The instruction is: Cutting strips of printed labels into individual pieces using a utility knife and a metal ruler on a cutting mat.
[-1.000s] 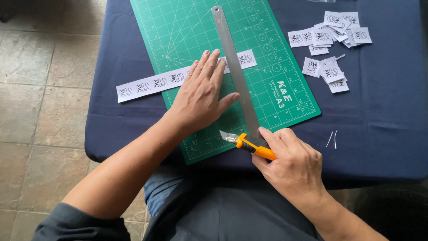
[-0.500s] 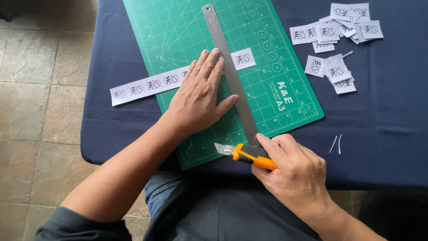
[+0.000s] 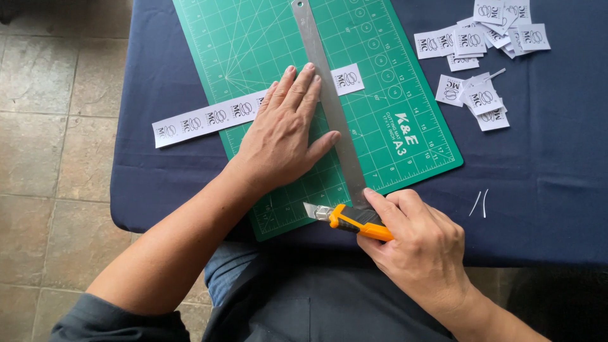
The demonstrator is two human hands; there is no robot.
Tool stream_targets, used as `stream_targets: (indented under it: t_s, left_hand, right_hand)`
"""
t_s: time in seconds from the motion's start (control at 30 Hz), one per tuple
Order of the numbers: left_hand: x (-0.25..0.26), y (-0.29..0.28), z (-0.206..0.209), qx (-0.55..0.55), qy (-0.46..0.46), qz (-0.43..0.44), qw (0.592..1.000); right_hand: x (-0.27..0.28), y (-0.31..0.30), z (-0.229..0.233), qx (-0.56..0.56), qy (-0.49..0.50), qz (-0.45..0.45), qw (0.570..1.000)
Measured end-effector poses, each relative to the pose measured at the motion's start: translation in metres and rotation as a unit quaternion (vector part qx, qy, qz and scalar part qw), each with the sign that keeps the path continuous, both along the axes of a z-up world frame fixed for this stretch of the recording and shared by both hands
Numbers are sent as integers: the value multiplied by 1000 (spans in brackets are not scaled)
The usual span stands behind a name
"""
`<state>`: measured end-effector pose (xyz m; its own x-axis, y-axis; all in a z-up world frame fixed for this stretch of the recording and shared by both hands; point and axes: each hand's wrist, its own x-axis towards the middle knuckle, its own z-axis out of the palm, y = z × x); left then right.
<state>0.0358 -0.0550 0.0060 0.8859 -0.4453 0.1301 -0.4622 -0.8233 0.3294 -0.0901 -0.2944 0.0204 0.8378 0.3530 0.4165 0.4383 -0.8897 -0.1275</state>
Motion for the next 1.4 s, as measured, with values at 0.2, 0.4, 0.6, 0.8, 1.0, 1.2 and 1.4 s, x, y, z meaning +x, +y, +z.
stream_targets:
  t_s: [0.2,0.4,0.6,0.8,1.0,1.2,1.4]
  left_hand:
    - [0,0,-1,-7,-3,-3,1000]
    - [1,0,-1,2,3,0,1000]
    - [1,0,-1,-9,0,2,1000]
    - [4,5,5,-170,33,25,985]
    - [4,8,13,-191,98,67,974]
    - [5,6,-3,-114,-12,13,993]
    - [4,2,-4,-67,-17,14,997]
  right_hand:
    - [0,0,1,0,2,3,1000]
    - [0,-1,1,4,13,-2,1000]
    - [1,0,2,-1,11,2,1000]
    - [0,2,3,1,7,-5,1000]
    - [0,4,5,-7,4,-5,1000]
    - [-1,5,6,-10,4,-7,1000]
    - [-1,3,2,-6,7,-8,1000]
